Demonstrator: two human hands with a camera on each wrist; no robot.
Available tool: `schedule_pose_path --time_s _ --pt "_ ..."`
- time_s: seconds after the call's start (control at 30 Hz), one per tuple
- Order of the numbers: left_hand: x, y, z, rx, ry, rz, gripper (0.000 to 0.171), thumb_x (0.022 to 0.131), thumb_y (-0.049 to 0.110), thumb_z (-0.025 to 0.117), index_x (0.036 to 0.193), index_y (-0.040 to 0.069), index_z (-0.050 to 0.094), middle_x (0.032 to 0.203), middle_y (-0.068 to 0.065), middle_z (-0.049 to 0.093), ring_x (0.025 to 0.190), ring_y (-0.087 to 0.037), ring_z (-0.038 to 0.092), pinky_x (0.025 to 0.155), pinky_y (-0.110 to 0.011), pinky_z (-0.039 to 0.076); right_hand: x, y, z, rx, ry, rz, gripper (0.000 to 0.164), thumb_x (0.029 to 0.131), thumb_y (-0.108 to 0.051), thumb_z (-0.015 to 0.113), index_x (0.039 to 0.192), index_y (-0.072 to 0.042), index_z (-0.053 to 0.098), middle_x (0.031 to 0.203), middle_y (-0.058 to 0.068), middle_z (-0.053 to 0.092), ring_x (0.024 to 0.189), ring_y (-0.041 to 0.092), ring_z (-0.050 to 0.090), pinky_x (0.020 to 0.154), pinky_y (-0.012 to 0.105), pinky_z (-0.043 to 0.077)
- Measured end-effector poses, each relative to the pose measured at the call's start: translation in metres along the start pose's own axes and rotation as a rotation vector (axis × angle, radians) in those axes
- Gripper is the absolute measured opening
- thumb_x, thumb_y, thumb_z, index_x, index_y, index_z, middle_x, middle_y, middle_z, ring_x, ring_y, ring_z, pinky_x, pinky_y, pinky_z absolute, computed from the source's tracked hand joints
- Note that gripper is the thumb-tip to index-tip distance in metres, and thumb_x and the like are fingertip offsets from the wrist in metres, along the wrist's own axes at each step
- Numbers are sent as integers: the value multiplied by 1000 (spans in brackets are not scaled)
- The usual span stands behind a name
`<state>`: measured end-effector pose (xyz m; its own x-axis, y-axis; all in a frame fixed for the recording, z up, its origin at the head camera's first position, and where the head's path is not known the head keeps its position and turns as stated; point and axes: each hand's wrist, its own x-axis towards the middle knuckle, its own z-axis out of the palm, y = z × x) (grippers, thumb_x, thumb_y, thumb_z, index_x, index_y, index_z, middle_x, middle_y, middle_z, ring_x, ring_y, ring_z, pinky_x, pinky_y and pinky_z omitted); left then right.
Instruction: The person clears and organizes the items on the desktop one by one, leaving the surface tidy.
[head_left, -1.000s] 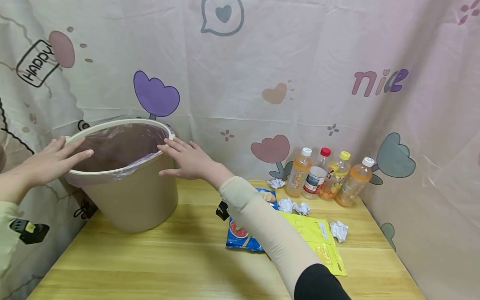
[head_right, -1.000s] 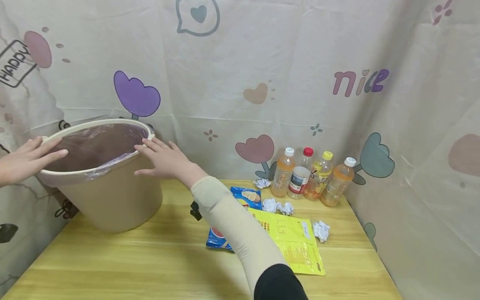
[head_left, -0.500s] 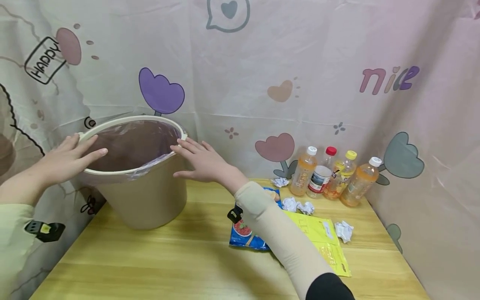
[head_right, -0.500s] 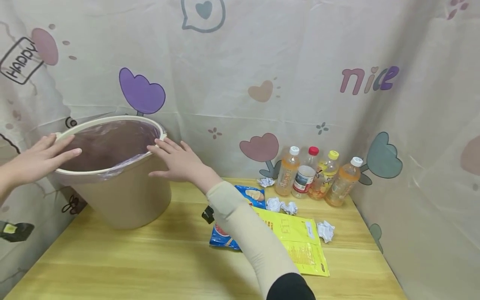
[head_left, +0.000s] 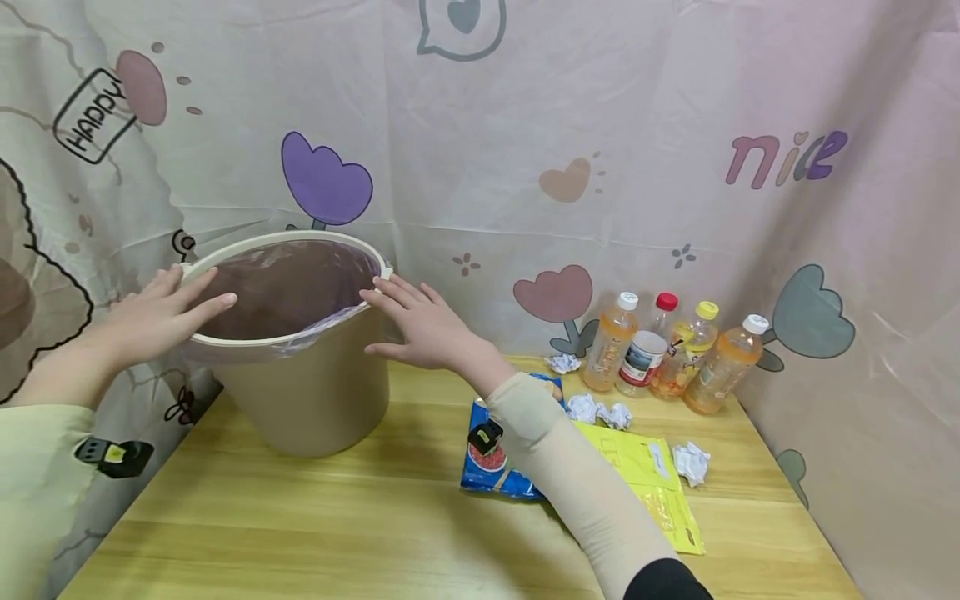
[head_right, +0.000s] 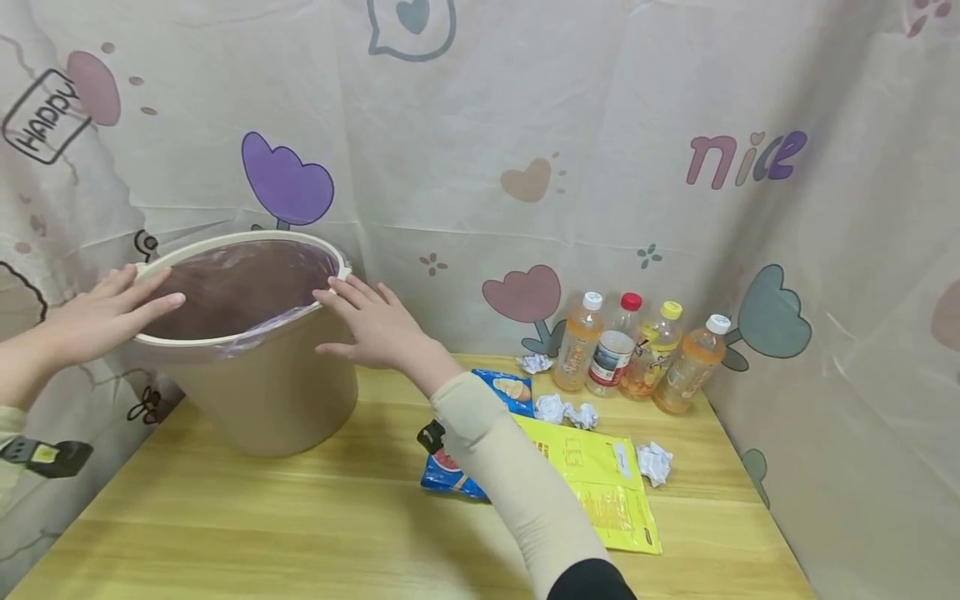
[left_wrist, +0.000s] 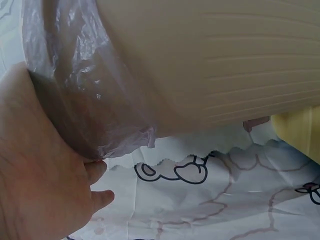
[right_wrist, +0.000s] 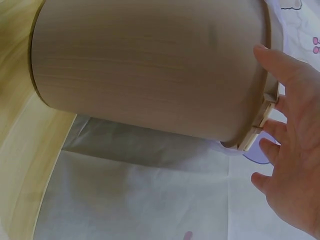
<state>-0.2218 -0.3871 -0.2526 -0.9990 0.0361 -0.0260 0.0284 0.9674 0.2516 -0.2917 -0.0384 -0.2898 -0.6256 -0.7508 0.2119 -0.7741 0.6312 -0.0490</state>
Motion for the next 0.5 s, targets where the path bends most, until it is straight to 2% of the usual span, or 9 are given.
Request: schedule_pose_path --time_s 0.3,0.5 --pt "-2 15 5 -32 9 3 80 101 59 23 156 7 -4 152 -39 -17 142 -54 -20 104 -79 -3 -13 7 3 35 43 5 78 92 -61 54 156 -32 21 165 -5 16 154 13 6 126 44 8" --pt "-5 32 9 -18 17 -4 82 100 62 23 156 7 -1 153 -38 -16 143 -52 -19 105 -79 -4 -25 14 4 69 84 6 77 91 -58 57 155 -30 25 164 -2 20 154 18 11 125 46 11"
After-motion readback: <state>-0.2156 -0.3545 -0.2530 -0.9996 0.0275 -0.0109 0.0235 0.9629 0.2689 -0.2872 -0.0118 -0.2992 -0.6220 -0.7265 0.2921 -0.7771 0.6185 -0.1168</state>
